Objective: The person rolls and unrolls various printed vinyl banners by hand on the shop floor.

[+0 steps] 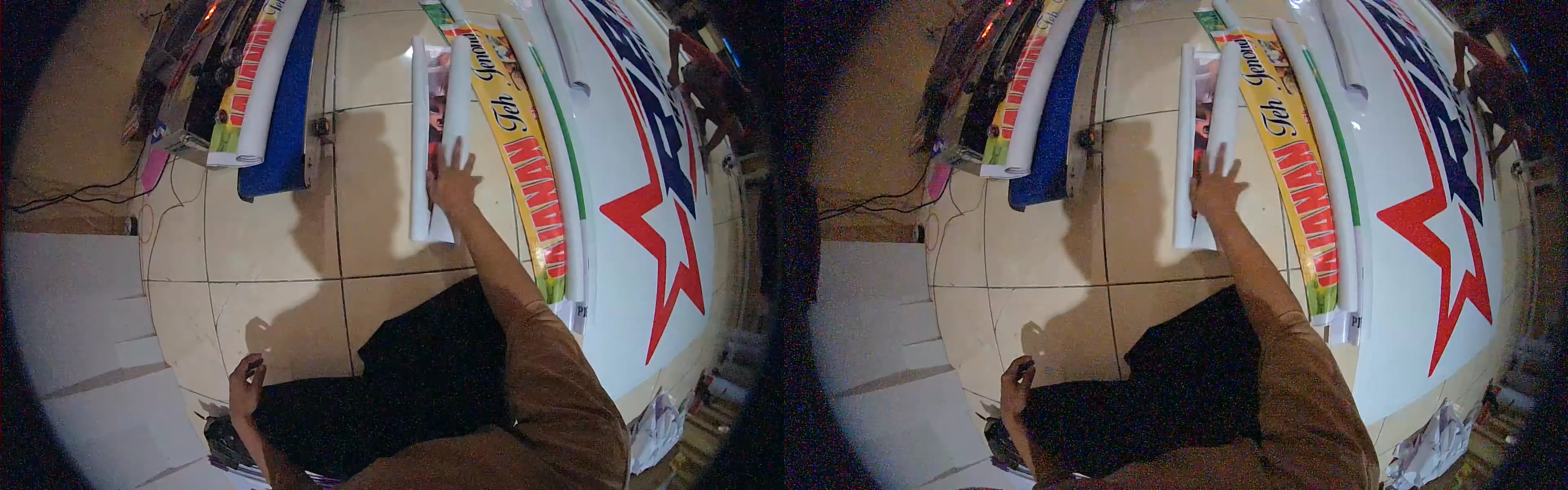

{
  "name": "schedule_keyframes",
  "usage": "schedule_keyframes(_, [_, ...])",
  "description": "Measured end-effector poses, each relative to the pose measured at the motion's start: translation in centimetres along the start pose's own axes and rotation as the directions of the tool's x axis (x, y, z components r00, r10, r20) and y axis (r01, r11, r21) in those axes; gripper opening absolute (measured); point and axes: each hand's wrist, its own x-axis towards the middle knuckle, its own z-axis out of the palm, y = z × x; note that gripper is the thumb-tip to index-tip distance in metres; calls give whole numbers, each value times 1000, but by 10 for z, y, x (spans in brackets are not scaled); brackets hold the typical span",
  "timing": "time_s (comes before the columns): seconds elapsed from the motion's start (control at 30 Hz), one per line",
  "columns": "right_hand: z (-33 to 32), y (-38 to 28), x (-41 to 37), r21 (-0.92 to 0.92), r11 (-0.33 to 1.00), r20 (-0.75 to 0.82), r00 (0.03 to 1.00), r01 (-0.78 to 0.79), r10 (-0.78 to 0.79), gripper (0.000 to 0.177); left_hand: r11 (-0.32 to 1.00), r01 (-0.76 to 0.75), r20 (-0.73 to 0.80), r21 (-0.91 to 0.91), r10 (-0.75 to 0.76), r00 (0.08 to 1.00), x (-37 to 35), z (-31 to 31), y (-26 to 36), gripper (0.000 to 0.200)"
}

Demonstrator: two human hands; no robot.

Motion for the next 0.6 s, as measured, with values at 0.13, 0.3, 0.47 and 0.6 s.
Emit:
schedule_keyframes(0.13, [58,-5,75,-132,980,-96,982,148,-162,68,997,32,30,-69,-30,999,8,-4,-1,26])
schedule_keyframes(0.3, [25,-6,182,173,921,-528,822,348,-212,53,996,87,12,-15,-87,996,11,-5,-8,27])
schedule_keyframes(0.47, [3,-29,67,36,999,-60,998,21,-19,61,999,23,30,-26,-22,999,10,-3,-22,31])
schedule_keyframes(0.6, [-3,13,24,133,884,65,886,448,-459,49,998,65,67,23,-67,996,6,-3,7,30])
